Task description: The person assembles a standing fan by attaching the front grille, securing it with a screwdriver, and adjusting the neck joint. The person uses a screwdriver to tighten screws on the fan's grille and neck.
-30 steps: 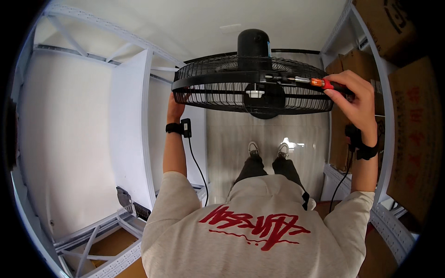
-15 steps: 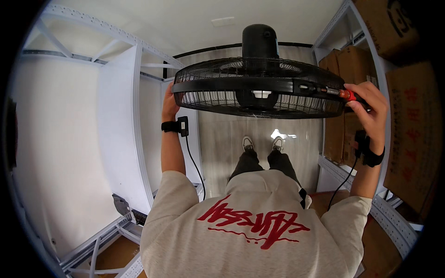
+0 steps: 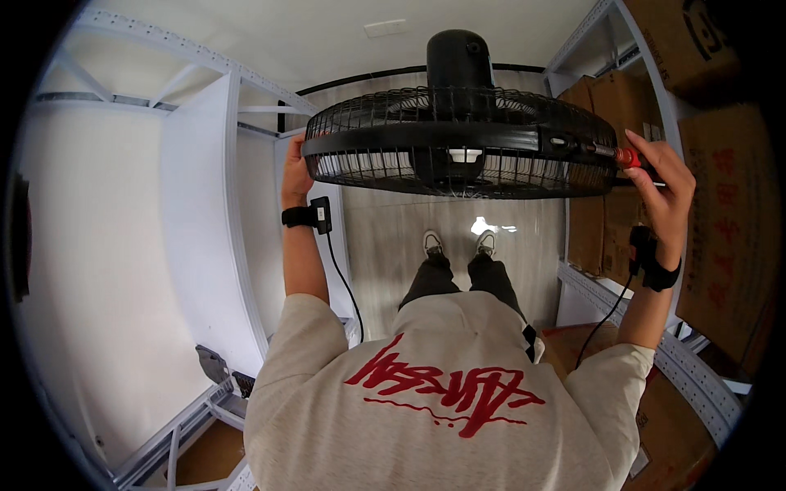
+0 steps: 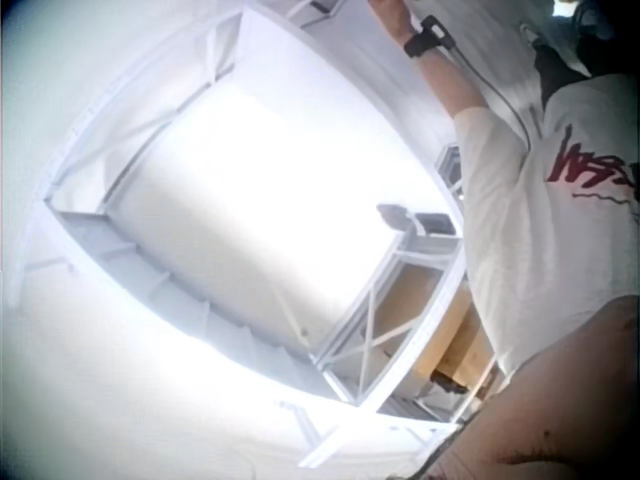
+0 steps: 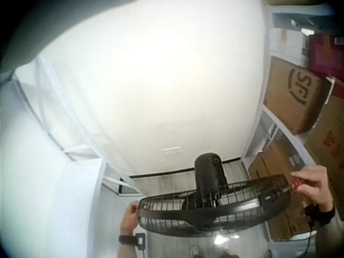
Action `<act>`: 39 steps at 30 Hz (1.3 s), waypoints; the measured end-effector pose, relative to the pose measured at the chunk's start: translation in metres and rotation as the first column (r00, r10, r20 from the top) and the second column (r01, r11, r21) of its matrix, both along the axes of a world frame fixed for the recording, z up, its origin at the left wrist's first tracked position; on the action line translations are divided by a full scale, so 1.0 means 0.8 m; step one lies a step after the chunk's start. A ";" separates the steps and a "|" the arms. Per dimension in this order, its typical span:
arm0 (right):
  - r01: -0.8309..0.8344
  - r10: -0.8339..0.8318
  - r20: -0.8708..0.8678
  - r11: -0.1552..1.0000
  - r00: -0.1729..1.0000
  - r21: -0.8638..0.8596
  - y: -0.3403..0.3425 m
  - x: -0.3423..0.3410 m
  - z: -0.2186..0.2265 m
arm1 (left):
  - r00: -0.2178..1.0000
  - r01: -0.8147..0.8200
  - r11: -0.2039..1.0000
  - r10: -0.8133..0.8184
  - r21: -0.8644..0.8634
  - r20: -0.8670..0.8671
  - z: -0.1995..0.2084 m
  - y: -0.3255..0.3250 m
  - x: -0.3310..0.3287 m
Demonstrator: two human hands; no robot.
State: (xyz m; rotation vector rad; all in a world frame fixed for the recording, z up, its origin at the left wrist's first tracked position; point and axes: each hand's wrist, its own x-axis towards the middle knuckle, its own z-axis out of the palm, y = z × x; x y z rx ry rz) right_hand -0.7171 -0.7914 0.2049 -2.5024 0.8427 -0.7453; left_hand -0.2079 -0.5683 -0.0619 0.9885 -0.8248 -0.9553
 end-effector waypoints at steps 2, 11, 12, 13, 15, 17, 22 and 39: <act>0.053 -0.055 0.056 0.998 0.997 0.039 0.003 0.001 -0.005 | 0.999 -0.028 1.000 0.029 0.014 -0.014 0.000 0.005 0.000; -0.016 0.026 0.157 0.998 0.987 -0.065 0.009 0.003 -0.003 | 0.982 -0.130 0.976 0.103 0.174 0.157 0.012 0.017 0.002; 0.003 0.009 0.163 0.997 0.987 -0.073 0.011 0.002 -0.006 | 0.979 -0.146 0.974 0.118 0.172 0.164 0.012 0.019 0.000; 0.021 -0.005 0.170 0.996 0.985 -0.088 0.012 0.002 -0.005 | 0.976 -0.164 0.973 0.136 0.163 0.170 0.012 0.019 -0.002; 0.024 -0.004 0.161 0.992 0.987 -0.121 0.014 0.004 -0.003 | 0.970 -0.196 0.969 0.170 0.150 0.173 0.012 0.020 -0.006; 0.022 -0.002 0.180 0.993 0.984 -0.112 0.016 0.005 -0.008 | 0.958 -0.233 0.961 0.202 0.146 0.203 0.023 0.027 -0.011; 0.013 0.006 0.217 0.996 0.976 -0.087 0.022 0.003 -0.007 | 0.930 -0.305 0.942 0.262 0.140 0.258 0.053 0.033 -0.026; -0.134 0.164 0.337 0.985 0.927 -0.110 0.018 -0.004 -0.016 | 0.182 -0.114 0.925 0.379 -0.363 0.908 0.353 -0.081 -0.324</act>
